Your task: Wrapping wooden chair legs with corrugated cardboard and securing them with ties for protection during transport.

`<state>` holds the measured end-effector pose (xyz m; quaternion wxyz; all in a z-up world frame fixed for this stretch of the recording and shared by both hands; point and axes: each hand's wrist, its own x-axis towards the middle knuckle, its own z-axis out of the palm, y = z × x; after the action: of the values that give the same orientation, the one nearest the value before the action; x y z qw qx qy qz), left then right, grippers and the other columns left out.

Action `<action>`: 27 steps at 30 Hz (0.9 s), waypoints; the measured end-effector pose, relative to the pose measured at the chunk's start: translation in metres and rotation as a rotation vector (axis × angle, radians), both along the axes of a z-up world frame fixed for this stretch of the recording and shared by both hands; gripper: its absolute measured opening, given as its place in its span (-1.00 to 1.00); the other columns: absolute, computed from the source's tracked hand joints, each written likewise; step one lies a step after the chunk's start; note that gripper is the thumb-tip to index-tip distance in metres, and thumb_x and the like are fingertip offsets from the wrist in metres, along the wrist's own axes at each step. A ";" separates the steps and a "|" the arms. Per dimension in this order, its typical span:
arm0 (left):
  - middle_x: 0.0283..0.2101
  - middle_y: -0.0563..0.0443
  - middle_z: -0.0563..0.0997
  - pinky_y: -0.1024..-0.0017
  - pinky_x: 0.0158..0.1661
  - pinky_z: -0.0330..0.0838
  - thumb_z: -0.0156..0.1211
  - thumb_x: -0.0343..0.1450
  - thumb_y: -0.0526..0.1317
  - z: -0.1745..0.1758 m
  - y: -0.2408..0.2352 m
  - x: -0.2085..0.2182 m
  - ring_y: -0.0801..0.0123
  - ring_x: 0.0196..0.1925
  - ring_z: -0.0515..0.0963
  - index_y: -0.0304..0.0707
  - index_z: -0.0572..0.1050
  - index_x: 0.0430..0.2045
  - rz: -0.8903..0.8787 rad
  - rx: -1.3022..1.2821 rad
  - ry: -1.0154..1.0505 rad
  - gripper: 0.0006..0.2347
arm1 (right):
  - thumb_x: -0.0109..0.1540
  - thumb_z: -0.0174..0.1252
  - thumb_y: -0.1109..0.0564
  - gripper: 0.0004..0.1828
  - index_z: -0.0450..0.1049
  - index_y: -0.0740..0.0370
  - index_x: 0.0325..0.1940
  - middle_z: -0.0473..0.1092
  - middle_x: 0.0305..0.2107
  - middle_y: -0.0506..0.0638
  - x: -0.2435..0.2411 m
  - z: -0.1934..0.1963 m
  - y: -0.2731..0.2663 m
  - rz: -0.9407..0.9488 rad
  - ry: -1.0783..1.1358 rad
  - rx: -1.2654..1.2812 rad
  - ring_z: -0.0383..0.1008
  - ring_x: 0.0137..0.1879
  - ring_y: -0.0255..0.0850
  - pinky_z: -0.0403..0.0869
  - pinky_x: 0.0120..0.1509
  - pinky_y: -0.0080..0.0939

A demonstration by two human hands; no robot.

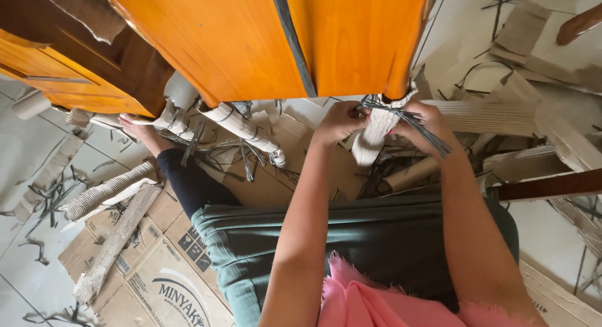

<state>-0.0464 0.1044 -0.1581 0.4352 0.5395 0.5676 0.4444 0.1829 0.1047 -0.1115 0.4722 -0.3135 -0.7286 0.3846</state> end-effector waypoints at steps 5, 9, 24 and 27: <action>-0.59 0.02 0.45 0.36 -0.42 0.36 0.45 0.25 -0.04 0.009 0.005 -0.002 0.34 -0.46 0.45 -0.31 0.63 -0.41 -0.100 -0.039 0.088 -0.70 | 0.03 0.60 0.23 -0.59 0.40 0.36 -0.56 0.39 -0.72 0.15 0.003 0.031 0.013 0.162 -0.155 -0.048 0.38 -0.38 -0.25 0.31 -0.29 -0.16; -0.55 0.11 0.43 0.43 -0.44 0.38 0.51 0.25 0.07 0.038 -0.019 -0.005 0.42 -0.49 0.46 -0.23 0.62 -0.18 0.018 -0.119 0.099 -0.57 | 0.12 0.59 0.17 -0.51 0.33 0.33 -0.52 0.31 -0.73 0.09 -0.002 0.027 0.009 0.136 -0.092 -0.028 0.47 -0.32 -0.19 0.29 -0.21 -0.14; -0.10 -0.20 0.63 0.26 -0.04 0.57 0.43 0.28 0.13 0.082 -0.028 -0.008 0.12 0.02 0.65 -0.31 0.47 0.12 -0.036 -0.316 0.325 -0.38 | -0.09 0.56 0.05 -0.49 0.40 0.45 -0.79 0.32 -0.82 0.24 0.002 0.026 0.065 0.285 -0.612 -0.327 0.29 -0.61 -0.02 0.28 -0.38 -0.01; -0.23 -0.12 0.63 0.24 -0.08 0.57 0.39 0.23 0.28 0.055 -0.030 -0.013 0.17 -0.12 0.69 -0.23 0.52 0.08 -0.004 -0.323 0.282 -0.32 | -0.04 0.54 -0.07 -0.46 0.55 0.55 -0.58 0.47 -0.60 0.39 0.016 -0.078 0.115 0.113 -0.702 -0.424 0.55 -0.34 0.21 0.40 -0.12 -0.04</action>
<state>-0.0596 0.0747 -0.1031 0.4331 0.5207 0.6857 0.2667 0.1987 0.2192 -0.1896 0.0983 -0.4756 -0.7661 0.4210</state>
